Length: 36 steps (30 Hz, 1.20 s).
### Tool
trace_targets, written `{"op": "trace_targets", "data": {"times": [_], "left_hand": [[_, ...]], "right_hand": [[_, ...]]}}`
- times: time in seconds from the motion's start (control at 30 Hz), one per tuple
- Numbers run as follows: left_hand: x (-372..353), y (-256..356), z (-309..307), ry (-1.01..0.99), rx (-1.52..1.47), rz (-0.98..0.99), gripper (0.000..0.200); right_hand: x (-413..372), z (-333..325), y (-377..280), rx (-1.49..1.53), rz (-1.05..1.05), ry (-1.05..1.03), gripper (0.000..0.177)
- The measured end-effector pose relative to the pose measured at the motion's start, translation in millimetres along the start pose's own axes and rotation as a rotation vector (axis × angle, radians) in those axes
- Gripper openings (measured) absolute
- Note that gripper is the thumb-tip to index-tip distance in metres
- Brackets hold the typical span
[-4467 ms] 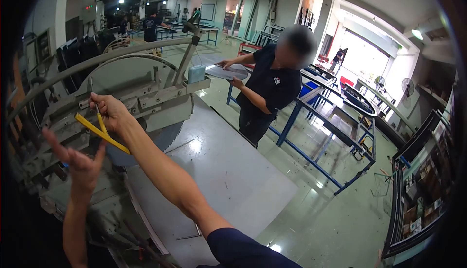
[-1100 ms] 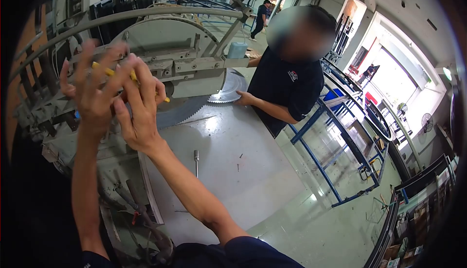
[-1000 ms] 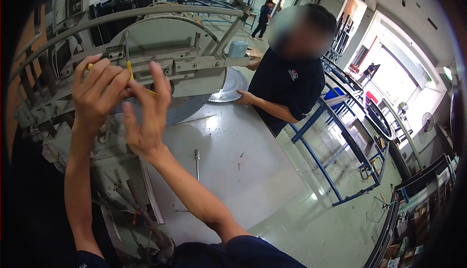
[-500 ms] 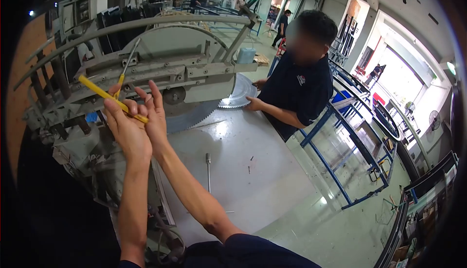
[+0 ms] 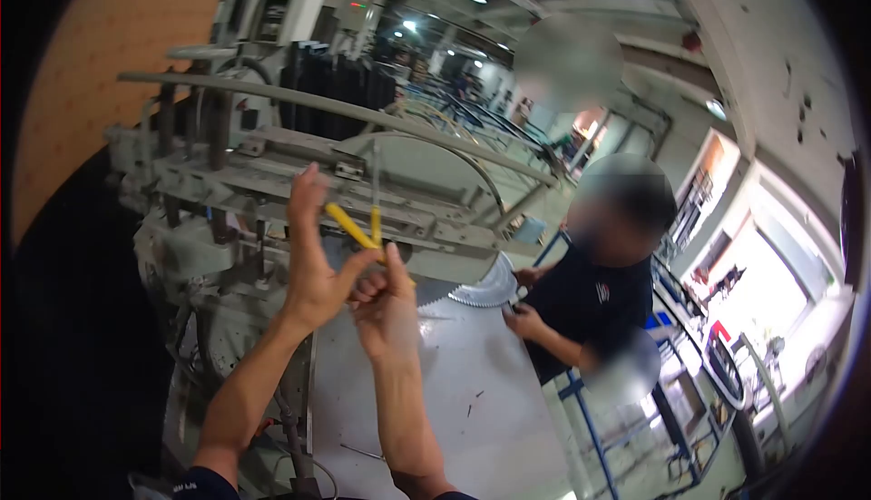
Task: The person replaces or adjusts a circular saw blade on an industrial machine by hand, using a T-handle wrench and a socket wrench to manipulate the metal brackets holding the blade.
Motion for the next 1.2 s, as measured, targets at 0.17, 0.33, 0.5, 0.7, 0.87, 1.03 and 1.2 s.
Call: {"op": "trace_targets", "data": {"times": [0.17, 0.33, 0.5, 0.7, 0.87, 1.03, 1.2], "left_hand": [[-28, -13, 51, -0.481, 0.425, 0.293, 0.049], [-96, -14, 123, -0.597, -0.895, -0.445, 0.049], [-88, 7, 126, -0.507, -1.182, -0.451, 0.062], [-46, -3, 138, -0.627, -0.864, -0.276, 0.075], [-55, -29, 117, -0.78, -0.871, -0.685, 0.095], [-79, -81, 122, -0.327, -0.979, -0.911, 0.129], [-93, -121, 59, -0.273, -0.641, -0.723, 0.104]], "right_hand": [[-12, 75, -78, -1.079, -0.833, -0.185, 0.017], [-36, 142, 10, -2.285, -1.231, -0.437, 0.049], [-58, 122, 34, -2.437, -1.341, -0.433, 0.052], [-95, 1, -65, -0.587, -0.97, 0.035, 0.054], [-23, 35, -36, -0.353, -0.187, -0.244, 0.057], [-6, 81, -46, -0.616, -0.57, -0.221, 0.044], [-21, 162, 1, -2.103, -1.136, -0.534, 0.033]]}}
Point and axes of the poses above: each hand's wrist, its own x-axis towards the middle knuckle, its own z-axis out of the palm, y = z × x, the point moved 10 cm from there along x, towards the middle knuckle, and after that the axes turned 10 degrees about x, right-handed, at the moved point
